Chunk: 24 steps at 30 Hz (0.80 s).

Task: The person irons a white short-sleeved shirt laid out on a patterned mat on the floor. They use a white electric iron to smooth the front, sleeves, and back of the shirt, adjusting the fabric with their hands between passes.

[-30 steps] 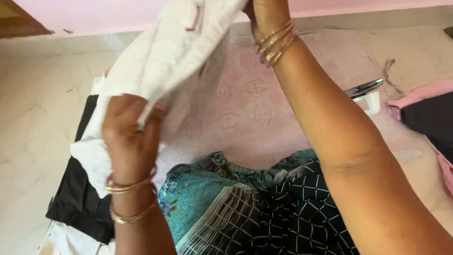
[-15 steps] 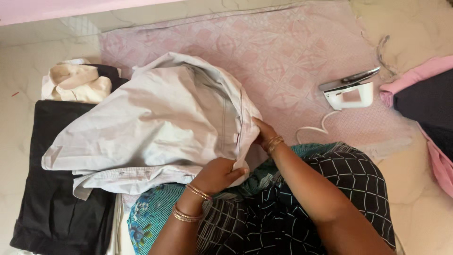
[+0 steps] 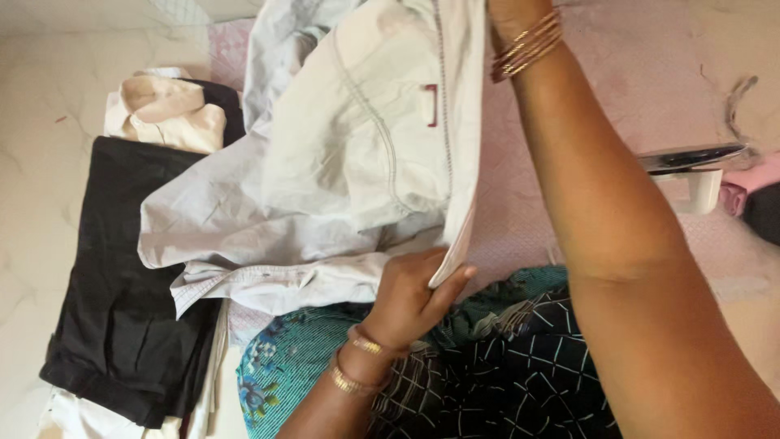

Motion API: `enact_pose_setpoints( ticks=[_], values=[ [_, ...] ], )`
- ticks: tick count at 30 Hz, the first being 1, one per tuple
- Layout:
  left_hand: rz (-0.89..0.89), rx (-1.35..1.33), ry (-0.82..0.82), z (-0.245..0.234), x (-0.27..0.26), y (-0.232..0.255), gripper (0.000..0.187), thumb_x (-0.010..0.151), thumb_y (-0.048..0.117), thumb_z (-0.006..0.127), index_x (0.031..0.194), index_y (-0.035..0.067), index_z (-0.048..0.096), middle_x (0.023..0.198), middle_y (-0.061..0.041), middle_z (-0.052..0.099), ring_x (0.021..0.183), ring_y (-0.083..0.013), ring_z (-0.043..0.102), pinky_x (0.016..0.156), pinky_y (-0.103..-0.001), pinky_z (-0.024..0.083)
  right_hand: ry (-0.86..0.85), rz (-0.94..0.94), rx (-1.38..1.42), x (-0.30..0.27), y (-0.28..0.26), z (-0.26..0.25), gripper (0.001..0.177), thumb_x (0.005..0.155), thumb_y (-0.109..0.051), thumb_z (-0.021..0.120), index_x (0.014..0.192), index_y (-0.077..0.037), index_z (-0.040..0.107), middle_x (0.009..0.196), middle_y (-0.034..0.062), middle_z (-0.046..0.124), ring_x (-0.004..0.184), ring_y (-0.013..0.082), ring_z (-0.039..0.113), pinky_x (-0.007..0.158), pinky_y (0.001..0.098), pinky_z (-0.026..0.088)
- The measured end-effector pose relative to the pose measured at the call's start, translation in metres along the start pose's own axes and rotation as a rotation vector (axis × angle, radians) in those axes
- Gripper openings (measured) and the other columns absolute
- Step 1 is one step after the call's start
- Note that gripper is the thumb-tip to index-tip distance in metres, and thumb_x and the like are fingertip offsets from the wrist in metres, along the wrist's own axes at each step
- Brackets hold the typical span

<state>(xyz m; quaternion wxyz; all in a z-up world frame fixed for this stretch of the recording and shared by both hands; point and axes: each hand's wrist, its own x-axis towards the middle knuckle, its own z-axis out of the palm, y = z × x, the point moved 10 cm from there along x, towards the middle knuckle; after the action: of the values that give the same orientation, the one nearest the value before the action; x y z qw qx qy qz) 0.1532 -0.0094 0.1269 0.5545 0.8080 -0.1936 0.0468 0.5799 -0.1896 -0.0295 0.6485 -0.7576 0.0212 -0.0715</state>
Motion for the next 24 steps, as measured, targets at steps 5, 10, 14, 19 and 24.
enact_pose_setpoints(
  ticks=[5, 10, 14, 19, 24],
  values=[
    [-0.063, 0.293, -0.155, 0.133, 0.022, -0.089, 0.036, 0.098, 0.04, 0.067, 0.108, 0.006, 0.065, 0.1, -0.015, 0.069, 0.081, -0.0344, 0.068, 0.067, -0.045, 0.053, -0.01, 0.126, -0.306, -0.027, 0.077, -0.116, 0.08, 0.086, -0.017, 0.076, 0.155, -0.012, 0.036, 0.118, 0.0068, 0.07, 0.103, 0.0179, 0.068, 0.088, 0.0338, 0.058],
    [-0.097, 0.589, -0.647, 0.271, -0.038, -0.172, 0.086, 0.074, 0.056, 0.076, 0.14, 0.009, 0.046, 0.136, -0.016, 0.055, 0.124, -0.0389, 0.052, 0.1, -0.059, 0.045, -0.096, 0.314, -0.303, -0.143, 0.225, -0.185, 0.088, 0.085, -0.024, 0.082, 0.158, -0.011, 0.036, 0.13, 0.013, 0.064, 0.106, 0.0233, 0.064, 0.082, 0.0347, 0.055],
    [-0.096, 0.613, -0.601, 0.292, -0.052, -0.205, 0.102, 0.08, 0.065, 0.07, 0.155, 0.006, 0.037, 0.155, -0.019, 0.042, 0.141, -0.0403, 0.04, 0.109, -0.062, 0.035, -0.243, 0.26, -0.573, -0.253, 0.25, -0.191, 0.094, 0.083, -0.035, 0.081, 0.158, -0.004, 0.033, 0.137, 0.0237, 0.059, 0.116, 0.0316, 0.065, 0.093, 0.0402, 0.055],
    [-0.188, 0.722, -0.368, 0.235, -0.024, -0.23, 0.102, 0.083, 0.073, 0.066, 0.159, 0.015, 0.032, 0.164, -0.012, 0.031, 0.151, -0.0415, 0.026, 0.12, -0.064, 0.019, -0.313, 0.356, -0.688, -0.288, 0.221, -0.154, 0.094, 0.083, -0.048, 0.079, 0.15, 0.004, 0.039, 0.135, 0.0297, 0.059, 0.122, 0.0385, 0.062, 0.101, 0.0439, 0.049],
    [-0.313, 0.865, -0.641, 0.234, -0.048, -0.229, 0.116, 0.07, 0.069, 0.071, 0.16, 0.014, 0.023, 0.166, -0.013, 0.022, 0.151, -0.0402, 0.021, 0.117, -0.063, 0.016, -0.533, 0.607, -0.766, -0.306, 0.247, -0.138, 0.083, 0.083, -0.061, 0.078, 0.13, 0.005, 0.06, 0.128, 0.0258, 0.065, 0.12, 0.0364, 0.065, 0.102, 0.0439, 0.05]
  ],
)
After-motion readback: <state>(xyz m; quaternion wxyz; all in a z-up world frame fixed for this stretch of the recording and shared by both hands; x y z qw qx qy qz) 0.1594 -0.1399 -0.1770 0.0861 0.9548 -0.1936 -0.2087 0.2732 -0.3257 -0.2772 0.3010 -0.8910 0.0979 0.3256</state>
